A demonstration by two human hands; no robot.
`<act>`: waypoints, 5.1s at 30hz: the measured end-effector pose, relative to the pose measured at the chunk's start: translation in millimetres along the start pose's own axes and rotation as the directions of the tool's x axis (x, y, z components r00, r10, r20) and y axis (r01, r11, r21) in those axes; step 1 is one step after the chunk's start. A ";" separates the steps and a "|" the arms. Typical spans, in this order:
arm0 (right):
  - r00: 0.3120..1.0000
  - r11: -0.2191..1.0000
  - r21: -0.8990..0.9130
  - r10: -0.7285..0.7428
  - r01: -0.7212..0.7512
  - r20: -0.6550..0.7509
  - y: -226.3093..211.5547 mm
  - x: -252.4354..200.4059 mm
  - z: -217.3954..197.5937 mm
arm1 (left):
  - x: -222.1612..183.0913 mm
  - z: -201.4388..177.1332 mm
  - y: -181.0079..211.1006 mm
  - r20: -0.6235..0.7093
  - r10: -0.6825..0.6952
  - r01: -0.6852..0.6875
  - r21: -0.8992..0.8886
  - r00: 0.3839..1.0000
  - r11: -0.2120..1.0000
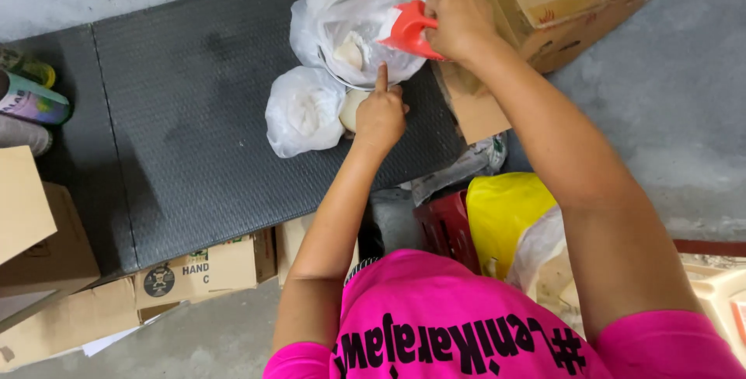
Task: The person is scooping powder from a large sack, weighing it into small plastic bags using a scale, and then packing the bags into cardboard boxes.
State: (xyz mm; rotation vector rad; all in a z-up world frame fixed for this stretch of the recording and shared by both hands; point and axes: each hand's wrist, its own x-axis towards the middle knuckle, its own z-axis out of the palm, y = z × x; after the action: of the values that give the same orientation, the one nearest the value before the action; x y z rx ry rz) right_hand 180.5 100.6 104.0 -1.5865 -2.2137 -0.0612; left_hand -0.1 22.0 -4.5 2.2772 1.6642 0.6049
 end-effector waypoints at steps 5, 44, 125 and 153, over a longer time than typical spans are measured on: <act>0.940 0.870 -0.358 -0.332 0.339 0.084 -10.5 36.4 30.2 | 10.3 9.8 -11.0 -0.053 0.029 -0.026 0.057 0.998 0.998; 0.812 0.307 0.942 0.580 -0.137 -0.071 28.7 -235.0 -43.8 | -85.2 -2.7 102.8 -0.058 0.231 -0.232 -0.442 0.971 0.866; 0.220 0.226 0.099 0.973 -0.969 -0.069 51.6 -466.1 67.9 | -57.4 200.5 362.3 0.187 0.963 -0.915 -0.320 0.193 0.246; 0.463 0.325 0.724 0.886 -0.609 -0.008 -50.7 -550.3 -109.2 | -91.8 51.8 316.9 -0.218 0.743 -0.685 -0.604 0.633 0.407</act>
State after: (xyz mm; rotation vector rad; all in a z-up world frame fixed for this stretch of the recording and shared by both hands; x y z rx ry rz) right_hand 313.2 -440.2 18.8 -1.7963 -0.7632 0.5470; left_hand 267.6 -162.2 72.4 2.2871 0.1842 1.0300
